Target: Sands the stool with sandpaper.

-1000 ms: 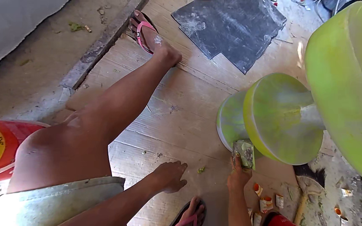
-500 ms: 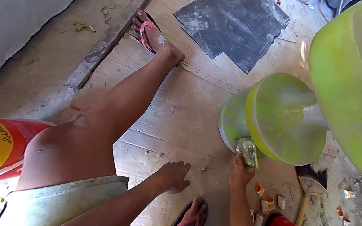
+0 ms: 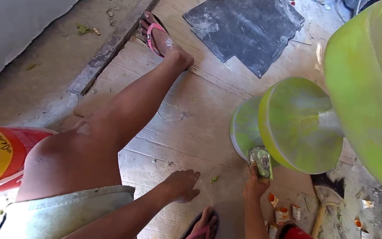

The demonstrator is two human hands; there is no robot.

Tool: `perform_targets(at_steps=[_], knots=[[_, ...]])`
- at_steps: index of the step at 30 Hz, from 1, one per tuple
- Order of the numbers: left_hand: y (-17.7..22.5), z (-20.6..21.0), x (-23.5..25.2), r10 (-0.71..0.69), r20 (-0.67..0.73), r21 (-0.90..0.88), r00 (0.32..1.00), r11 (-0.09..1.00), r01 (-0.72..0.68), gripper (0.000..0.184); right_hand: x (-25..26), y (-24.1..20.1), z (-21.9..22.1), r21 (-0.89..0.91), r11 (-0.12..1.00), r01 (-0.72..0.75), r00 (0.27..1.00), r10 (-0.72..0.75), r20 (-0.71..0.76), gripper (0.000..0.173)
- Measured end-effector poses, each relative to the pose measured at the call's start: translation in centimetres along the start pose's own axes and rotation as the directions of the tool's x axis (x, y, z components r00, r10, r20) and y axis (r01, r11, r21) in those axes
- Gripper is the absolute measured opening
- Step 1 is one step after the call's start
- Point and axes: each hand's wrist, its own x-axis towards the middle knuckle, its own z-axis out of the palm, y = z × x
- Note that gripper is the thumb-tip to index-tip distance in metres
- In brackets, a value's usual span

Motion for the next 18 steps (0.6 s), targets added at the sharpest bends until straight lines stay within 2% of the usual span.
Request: perform_targets(at_steps=[5,9,13,15,18], knots=[[-0.1,-0.1,-0.2,0.0,-0.002,-0.012,1.0,1.0,0.0,0.062,-0.1,0.0,0.2,-0.008,0.999,0.034,0.999,-0.034,-0.006,0.035],[-0.2,0.1,-0.1,0.004,-0.002,-0.01,1.0,1.0,-0.004,0.062,1.3,-0.3,-0.9,-0.073,0.993,0.091,0.989,-0.082,0.119,0.033],[-0.2,0.1,0.1,0.006,-0.001,0.0,1.0,1.0,-0.006,0.062,2.8,-0.5,-1.7,-0.08,0.993,0.083,0.972,-0.063,0.226,0.034],[-0.2,0.1,0.0,0.001,-0.001,-0.003,1.0,1.0,-0.001,0.062,3.0,-0.3,-2.1,-0.064,0.997,0.046,0.963,-0.027,0.269,0.035],[-0.1,0.0,0.0,0.001,-0.007,-0.003,1.0,1.0,-0.002,0.062,3.4,-0.5,-2.5,0.061,0.992,-0.108,0.965,0.09,0.246,0.039]])
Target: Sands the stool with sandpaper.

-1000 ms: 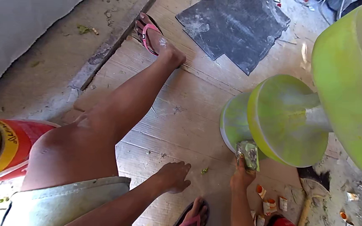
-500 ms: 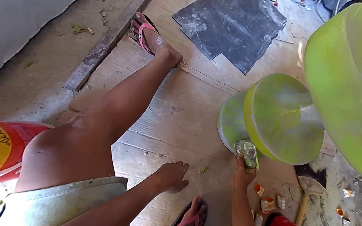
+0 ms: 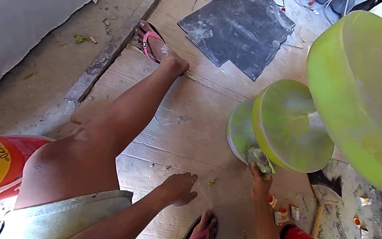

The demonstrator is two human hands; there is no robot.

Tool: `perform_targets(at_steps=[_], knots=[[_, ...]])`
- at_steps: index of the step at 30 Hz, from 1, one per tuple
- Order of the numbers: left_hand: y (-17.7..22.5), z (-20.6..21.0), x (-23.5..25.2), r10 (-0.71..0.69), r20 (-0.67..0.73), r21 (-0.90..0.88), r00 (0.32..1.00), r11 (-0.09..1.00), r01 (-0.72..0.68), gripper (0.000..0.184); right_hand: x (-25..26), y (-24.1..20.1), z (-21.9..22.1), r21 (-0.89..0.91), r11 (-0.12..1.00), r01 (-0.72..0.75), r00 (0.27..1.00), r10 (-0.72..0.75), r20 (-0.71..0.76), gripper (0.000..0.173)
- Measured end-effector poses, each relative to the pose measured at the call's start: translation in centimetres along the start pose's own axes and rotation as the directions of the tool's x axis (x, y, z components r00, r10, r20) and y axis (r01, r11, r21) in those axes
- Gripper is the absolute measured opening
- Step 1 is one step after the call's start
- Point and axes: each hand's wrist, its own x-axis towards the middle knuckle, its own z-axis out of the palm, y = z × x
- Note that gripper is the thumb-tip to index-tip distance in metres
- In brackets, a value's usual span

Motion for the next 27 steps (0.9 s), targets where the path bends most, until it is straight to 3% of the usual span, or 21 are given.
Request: perform_targets(at_steps=[2,9,14,17,19,21,25,27], knots=[[0.1,0.0,0.0,0.004,-0.006,0.002,1.0,1.0,-0.004,0.062,0.1,0.0,-0.1,0.068,0.997,-0.029,0.999,0.031,-0.028,0.041],[0.1,0.0,0.0,0.004,0.008,0.009,1.0,1.0,-0.004,0.063,-0.2,0.3,0.4,0.018,0.999,-0.036,0.998,0.038,-0.059,0.038],[0.3,-0.2,-0.1,0.004,0.003,0.01,1.0,1.0,-0.004,0.062,-1.0,-1.0,-0.2,0.119,0.989,-0.085,0.995,0.092,-0.048,0.048],[0.6,-0.2,-0.2,0.005,-0.006,0.001,1.0,1.0,-0.005,0.062,-1.9,-2.9,-0.2,-0.143,0.98,0.139,0.982,-0.154,-0.105,0.037],[0.7,-0.2,-0.2,0.006,-0.011,-0.002,1.0,1.0,-0.006,0.061,-1.5,-3.1,-0.9,-0.391,0.845,0.365,0.911,-0.411,-0.036,0.025],[0.6,-0.1,-0.2,0.008,-0.006,0.002,1.0,1.0,-0.008,0.061,-0.5,-2.8,-2.2,-0.512,0.701,0.496,0.836,-0.545,0.065,0.022],[0.5,-0.3,-0.4,0.007,-0.007,0.005,1.0,1.0,-0.007,0.062,0.4,-2.1,-4.9,-0.592,0.585,0.554,0.784,-0.607,0.134,0.022],[0.6,-0.5,-0.5,0.008,-0.017,0.007,1.0,1.0,-0.008,0.062,-0.2,-2.1,-5.5,-0.607,0.591,0.532,0.796,-0.593,0.12,0.022]])
